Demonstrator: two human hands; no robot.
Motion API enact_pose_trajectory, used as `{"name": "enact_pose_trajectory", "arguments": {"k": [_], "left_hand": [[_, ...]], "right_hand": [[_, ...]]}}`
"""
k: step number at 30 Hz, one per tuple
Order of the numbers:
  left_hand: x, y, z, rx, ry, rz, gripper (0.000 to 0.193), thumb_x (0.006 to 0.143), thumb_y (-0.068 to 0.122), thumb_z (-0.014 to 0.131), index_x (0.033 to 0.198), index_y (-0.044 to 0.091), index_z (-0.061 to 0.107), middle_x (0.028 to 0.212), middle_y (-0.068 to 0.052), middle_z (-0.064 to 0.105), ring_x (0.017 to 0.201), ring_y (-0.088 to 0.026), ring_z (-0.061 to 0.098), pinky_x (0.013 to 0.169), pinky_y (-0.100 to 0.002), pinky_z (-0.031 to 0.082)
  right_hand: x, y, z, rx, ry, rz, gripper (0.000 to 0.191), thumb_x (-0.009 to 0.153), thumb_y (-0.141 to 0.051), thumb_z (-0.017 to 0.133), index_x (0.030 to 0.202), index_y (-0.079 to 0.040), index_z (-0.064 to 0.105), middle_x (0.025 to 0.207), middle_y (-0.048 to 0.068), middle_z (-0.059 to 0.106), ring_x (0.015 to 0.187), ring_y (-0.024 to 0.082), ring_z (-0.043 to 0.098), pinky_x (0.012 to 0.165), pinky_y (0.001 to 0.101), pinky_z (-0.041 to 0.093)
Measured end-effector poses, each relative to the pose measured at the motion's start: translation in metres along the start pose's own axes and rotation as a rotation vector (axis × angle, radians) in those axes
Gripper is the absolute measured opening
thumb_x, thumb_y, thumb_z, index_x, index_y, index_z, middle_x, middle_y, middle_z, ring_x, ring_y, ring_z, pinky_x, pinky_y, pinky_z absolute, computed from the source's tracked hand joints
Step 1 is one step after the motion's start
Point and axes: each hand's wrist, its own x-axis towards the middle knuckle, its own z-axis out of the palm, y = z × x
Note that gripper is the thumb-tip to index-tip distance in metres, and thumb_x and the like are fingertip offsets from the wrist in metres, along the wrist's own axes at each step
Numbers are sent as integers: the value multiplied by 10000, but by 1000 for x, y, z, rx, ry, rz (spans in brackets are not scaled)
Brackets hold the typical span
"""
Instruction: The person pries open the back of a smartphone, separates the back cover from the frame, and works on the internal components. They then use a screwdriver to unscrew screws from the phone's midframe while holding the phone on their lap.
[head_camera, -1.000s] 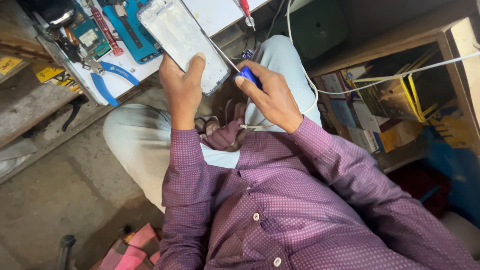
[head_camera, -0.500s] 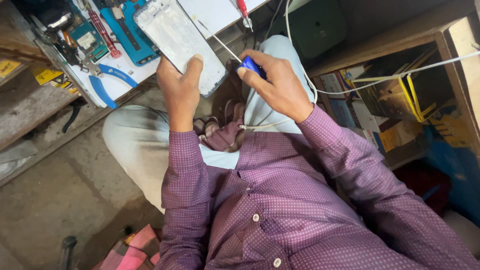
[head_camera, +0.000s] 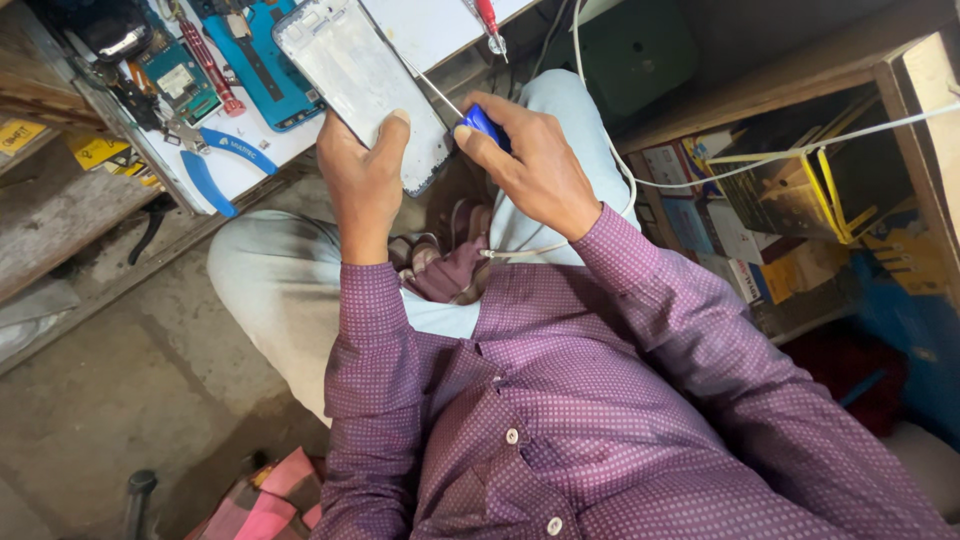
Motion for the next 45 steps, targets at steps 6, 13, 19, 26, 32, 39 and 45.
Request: {"name": "enact_pose_trajectory", "arguments": {"k": [6,13,19,26,32,39,45], "left_hand": [[0,-1,0,-38,-4,-13,327,936,47,676,1230,-84,621,1143,-118,729,1020,-161,676,945,-313,556],[0,-4,0,-40,-6,17,342,942,35,675,1256,-84,612,1173,-124,724,1047,-163,674,969,-318,552],[-1,-4,0,-53,-6,10,344,940,28,674,1258,-85,610,1174,-122,723,1046,-161,672,964,-316,552],[1,-3,1,-60,-12,-2,345,933,27,670,1254,-83,613,1162,-120,725,1026,-155,672,943,-310,559],[1,-3,1,-62,-6,-14,333,932,32,667,1241,-83,619,1144,-118,731,1006,-153,678,926,-309,564],[1,-4,1,-53,0,12,343,932,30,670,1248,-87,613,1157,-119,722,1021,-152,669,938,-309,558],[1,-8,0,-62,0,18,319,940,32,683,1233,-81,623,1159,-113,726,1034,-153,669,956,-307,554]], "right_hand": [[8,1,4,-33,52,-76,349,1021,-300,628,1220,-14,650,732,126,621,624,232,619,614,361,483],[13,1,6,-19,49,-80,340,1016,-296,625,1215,-21,650,729,117,630,630,226,627,624,363,489],[16,-3,5,-23,36,-87,305,1026,-294,618,1198,-45,659,725,110,631,631,219,628,628,357,489],[19,-5,4,-10,30,-65,302,1021,-301,612,1179,-49,667,704,93,625,617,189,633,616,347,491],[20,-6,4,-24,45,-92,309,1025,-297,619,1187,-37,666,700,101,601,610,195,613,612,345,485],[22,-3,4,-32,46,-92,319,1021,-297,627,1200,-36,668,708,105,611,606,193,621,608,345,488],[29,5,5,60,76,-68,346,1016,-295,631,1246,-36,646,726,68,627,599,135,616,580,311,506]]}}
